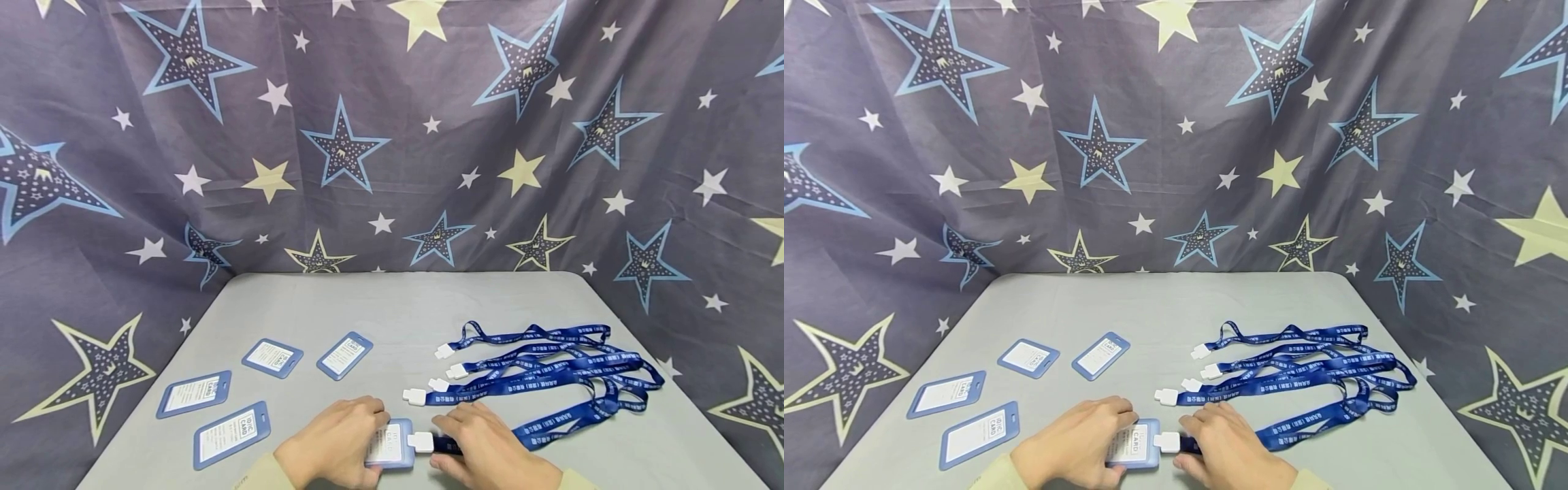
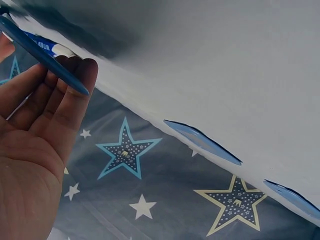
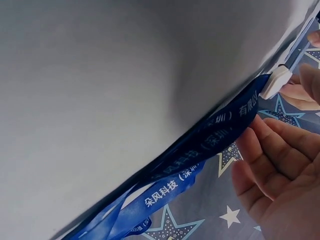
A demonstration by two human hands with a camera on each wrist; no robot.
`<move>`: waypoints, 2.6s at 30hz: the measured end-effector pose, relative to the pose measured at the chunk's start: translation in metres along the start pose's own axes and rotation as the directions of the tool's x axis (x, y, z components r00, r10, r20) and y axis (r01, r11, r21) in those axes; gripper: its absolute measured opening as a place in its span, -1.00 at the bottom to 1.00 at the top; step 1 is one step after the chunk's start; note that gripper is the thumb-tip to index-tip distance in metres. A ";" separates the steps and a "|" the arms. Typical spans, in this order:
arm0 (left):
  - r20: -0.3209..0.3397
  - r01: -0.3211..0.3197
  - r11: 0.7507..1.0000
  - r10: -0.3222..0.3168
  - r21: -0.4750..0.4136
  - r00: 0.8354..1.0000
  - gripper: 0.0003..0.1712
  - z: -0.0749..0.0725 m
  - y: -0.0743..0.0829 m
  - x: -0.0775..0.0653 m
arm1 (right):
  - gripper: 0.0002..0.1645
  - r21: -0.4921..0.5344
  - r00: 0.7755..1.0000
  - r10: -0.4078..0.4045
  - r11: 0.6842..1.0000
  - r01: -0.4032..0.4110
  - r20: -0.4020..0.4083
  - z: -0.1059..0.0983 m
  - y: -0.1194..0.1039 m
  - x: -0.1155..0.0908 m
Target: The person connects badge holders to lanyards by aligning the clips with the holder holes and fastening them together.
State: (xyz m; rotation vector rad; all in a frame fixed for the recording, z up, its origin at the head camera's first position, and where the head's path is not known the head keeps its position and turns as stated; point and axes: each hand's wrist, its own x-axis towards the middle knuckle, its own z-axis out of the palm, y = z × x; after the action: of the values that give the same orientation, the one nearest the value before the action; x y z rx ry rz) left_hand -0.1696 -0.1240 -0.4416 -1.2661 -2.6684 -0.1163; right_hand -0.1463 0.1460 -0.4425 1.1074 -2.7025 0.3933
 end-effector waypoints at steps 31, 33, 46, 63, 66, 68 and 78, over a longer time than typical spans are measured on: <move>-0.029 0.031 0.998 -0.029 0.055 0.999 -0.40 0.004 -0.006 -0.011 | -0.33 -0.033 1.000 -0.001 0.999 0.001 -0.023 0.000 0.003 -0.002; -0.032 0.035 0.998 -0.033 0.056 0.999 -0.36 0.003 -0.005 -0.011 | -0.33 -0.033 1.000 -0.001 0.999 0.000 -0.024 0.001 0.003 -0.002; -0.134 0.018 0.996 -0.007 0.082 0.991 -0.32 0.002 -0.004 -0.011 | -0.37 -0.034 1.000 0.021 0.999 -0.021 -0.019 -0.001 0.003 -0.002; -0.161 0.008 0.998 0.001 0.059 0.987 -0.33 0.006 -0.003 -0.012 | -0.53 -0.032 0.991 0.041 0.998 -0.045 -0.128 0.001 0.008 0.000; -0.154 0.023 0.999 -0.015 0.046 0.988 -0.33 0.006 -0.002 -0.013 | -0.54 -0.034 0.987 0.032 0.999 -0.038 -0.155 0.001 0.010 0.002; -0.149 0.033 0.999 -0.028 0.036 0.988 -0.34 0.005 -0.001 -0.013 | -0.54 -0.034 0.986 0.034 0.999 -0.040 -0.164 0.000 0.011 0.003; -0.121 0.091 0.996 -0.089 0.012 0.989 -0.37 0.003 0.002 -0.016 | -0.56 -0.043 0.979 0.026 0.998 -0.035 -0.201 -0.003 0.013 0.010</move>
State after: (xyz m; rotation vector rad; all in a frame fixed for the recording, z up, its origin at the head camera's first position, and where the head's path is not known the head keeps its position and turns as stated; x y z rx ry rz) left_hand -0.1588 -0.1346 -0.4480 -1.0972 -2.6174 -0.1753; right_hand -0.1618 0.1491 -0.4392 0.9592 -2.5413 0.4202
